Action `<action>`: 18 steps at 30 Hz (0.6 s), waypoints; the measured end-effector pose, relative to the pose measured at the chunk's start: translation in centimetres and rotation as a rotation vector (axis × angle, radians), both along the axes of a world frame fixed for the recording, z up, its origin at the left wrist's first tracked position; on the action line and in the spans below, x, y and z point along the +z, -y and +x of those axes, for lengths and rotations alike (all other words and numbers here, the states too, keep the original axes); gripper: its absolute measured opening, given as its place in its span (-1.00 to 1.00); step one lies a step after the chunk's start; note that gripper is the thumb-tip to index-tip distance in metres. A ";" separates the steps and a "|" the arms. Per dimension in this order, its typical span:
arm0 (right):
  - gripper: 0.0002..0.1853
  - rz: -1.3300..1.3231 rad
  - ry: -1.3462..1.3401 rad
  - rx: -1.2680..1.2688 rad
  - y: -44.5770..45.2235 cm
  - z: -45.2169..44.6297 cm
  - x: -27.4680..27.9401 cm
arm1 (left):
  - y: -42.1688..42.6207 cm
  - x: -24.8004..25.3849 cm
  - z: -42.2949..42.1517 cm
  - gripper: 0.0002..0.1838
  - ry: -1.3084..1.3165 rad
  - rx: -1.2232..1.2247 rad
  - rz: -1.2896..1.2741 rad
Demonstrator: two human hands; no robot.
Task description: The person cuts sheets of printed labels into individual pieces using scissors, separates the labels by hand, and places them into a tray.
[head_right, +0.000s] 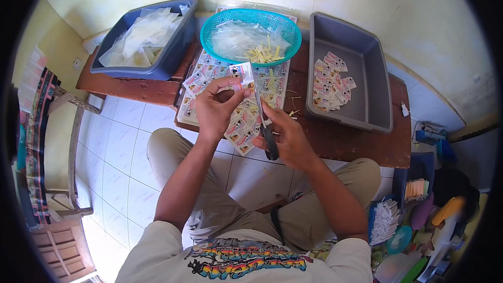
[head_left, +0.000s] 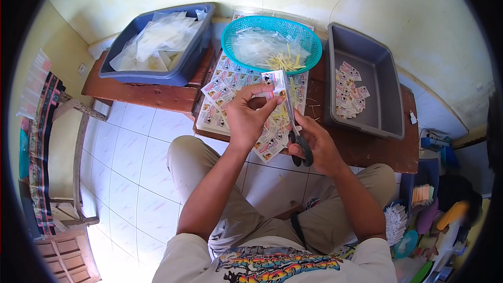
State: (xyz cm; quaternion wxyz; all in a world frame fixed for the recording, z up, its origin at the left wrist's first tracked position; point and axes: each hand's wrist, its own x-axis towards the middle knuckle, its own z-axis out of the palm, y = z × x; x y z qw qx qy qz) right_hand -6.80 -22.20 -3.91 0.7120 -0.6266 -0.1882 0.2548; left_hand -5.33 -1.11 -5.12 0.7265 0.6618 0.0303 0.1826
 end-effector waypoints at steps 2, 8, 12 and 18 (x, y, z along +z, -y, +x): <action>0.00 -0.007 -0.001 0.000 0.0 0.0 0.0 | 0.0 0.0 -0.1 -0.67 -0.010 0.002 0.004; 0.00 -0.027 0.010 -0.004 0.0 0.0 -0.1 | -0.1 -0.5 0.1 -0.67 0.007 -0.020 -0.028; 0.00 -0.031 0.016 -0.013 0.0 -0.1 0.0 | -0.1 -0.7 0.1 -0.67 0.021 -0.019 -0.012; -0.01 -0.040 0.010 -0.016 0.0 0.0 0.1 | 0.1 -0.3 0.0 -0.67 0.020 -0.014 0.016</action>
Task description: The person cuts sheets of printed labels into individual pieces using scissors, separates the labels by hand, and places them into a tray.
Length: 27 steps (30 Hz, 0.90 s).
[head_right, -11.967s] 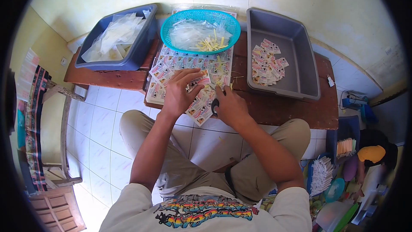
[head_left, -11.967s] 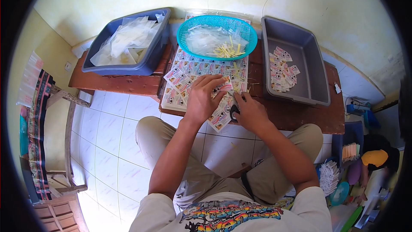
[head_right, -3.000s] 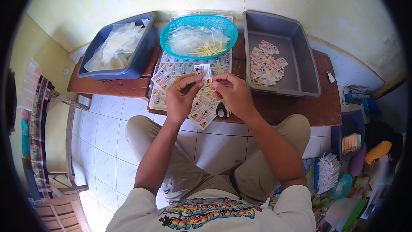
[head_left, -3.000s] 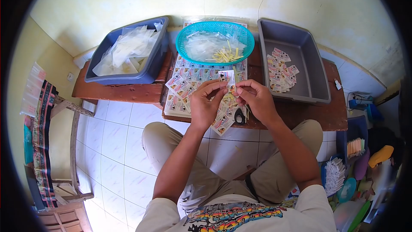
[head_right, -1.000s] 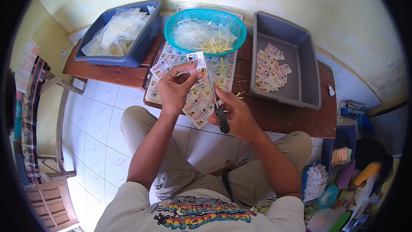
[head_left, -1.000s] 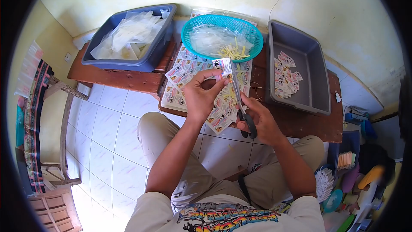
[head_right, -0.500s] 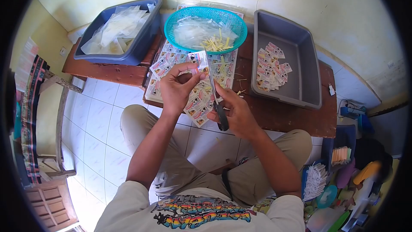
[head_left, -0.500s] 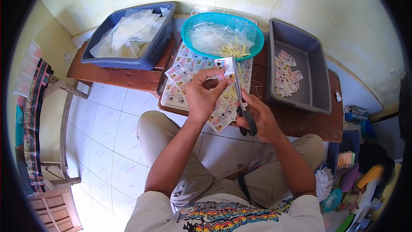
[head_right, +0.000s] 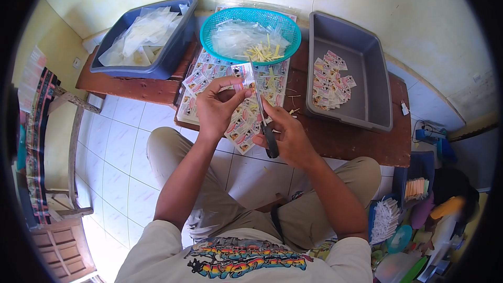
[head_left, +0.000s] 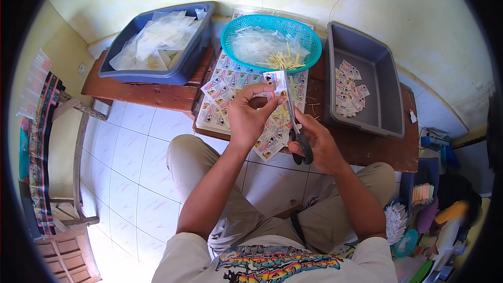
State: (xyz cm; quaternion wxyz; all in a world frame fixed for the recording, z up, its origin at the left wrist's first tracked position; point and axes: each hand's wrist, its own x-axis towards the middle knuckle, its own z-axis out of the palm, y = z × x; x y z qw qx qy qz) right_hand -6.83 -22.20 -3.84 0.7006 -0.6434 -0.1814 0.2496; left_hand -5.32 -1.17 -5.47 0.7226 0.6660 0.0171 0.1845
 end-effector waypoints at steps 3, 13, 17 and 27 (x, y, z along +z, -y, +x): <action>-0.01 0.001 -0.003 0.000 -0.1 0.0 0.1 | 0.0 0.0 0.0 -0.68 0.010 0.007 0.013; 0.00 -0.018 0.007 0.000 0.0 0.0 0.2 | 0.0 -0.2 0.1 -0.68 -0.005 0.007 0.032; 0.01 -0.017 -0.006 0.005 0.0 0.1 0.1 | 0.0 -0.1 0.1 -0.68 -0.002 0.006 0.019; 0.00 0.012 0.007 -0.009 -0.3 0.0 -0.4 | 0.1 -0.3 0.1 -0.67 -0.001 -0.004 0.006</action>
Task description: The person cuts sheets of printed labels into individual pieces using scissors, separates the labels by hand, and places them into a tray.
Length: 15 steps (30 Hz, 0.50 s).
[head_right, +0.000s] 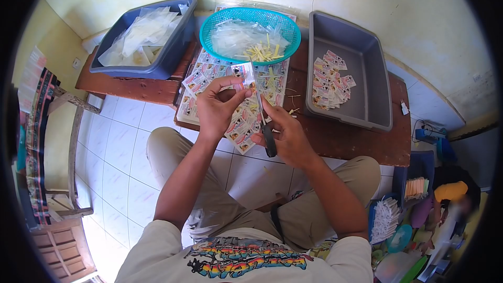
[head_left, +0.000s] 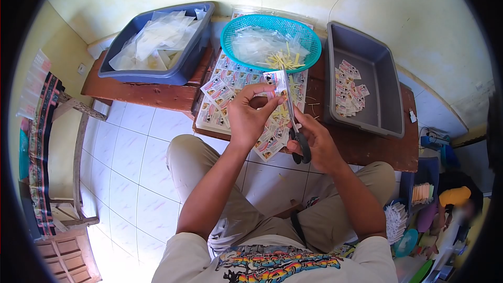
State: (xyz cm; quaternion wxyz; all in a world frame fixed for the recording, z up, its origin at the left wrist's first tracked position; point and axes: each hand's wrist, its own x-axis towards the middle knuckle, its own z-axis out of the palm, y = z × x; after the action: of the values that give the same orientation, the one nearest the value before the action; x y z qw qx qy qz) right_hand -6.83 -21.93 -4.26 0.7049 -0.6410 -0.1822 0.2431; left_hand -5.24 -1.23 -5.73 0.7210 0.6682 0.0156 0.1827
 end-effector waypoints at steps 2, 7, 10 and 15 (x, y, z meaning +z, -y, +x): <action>0.01 0.019 0.008 -0.005 -0.1 0.0 0.0 | 0.0 0.1 -0.1 -0.67 -0.004 -0.003 -0.001; 0.01 0.015 -0.003 -0.007 -0.2 -0.2 0.0 | 0.0 0.0 0.0 -0.68 -0.020 0.005 -0.033; 0.01 0.006 0.015 -0.004 -0.2 -0.2 0.0 | 0.1 0.0 0.0 -0.67 -0.035 0.005 -0.034; 0.01 0.000 0.006 -0.018 -0.3 -0.4 -0.1 | 0.1 0.0 0.0 -0.66 -0.006 0.010 0.018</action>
State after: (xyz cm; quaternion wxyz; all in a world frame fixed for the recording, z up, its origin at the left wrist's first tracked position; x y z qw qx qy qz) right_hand -7.18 -21.60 -4.35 0.7064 -0.6433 -0.1786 0.2350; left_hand -5.24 -1.36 -5.74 0.7138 0.6753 0.0197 0.1845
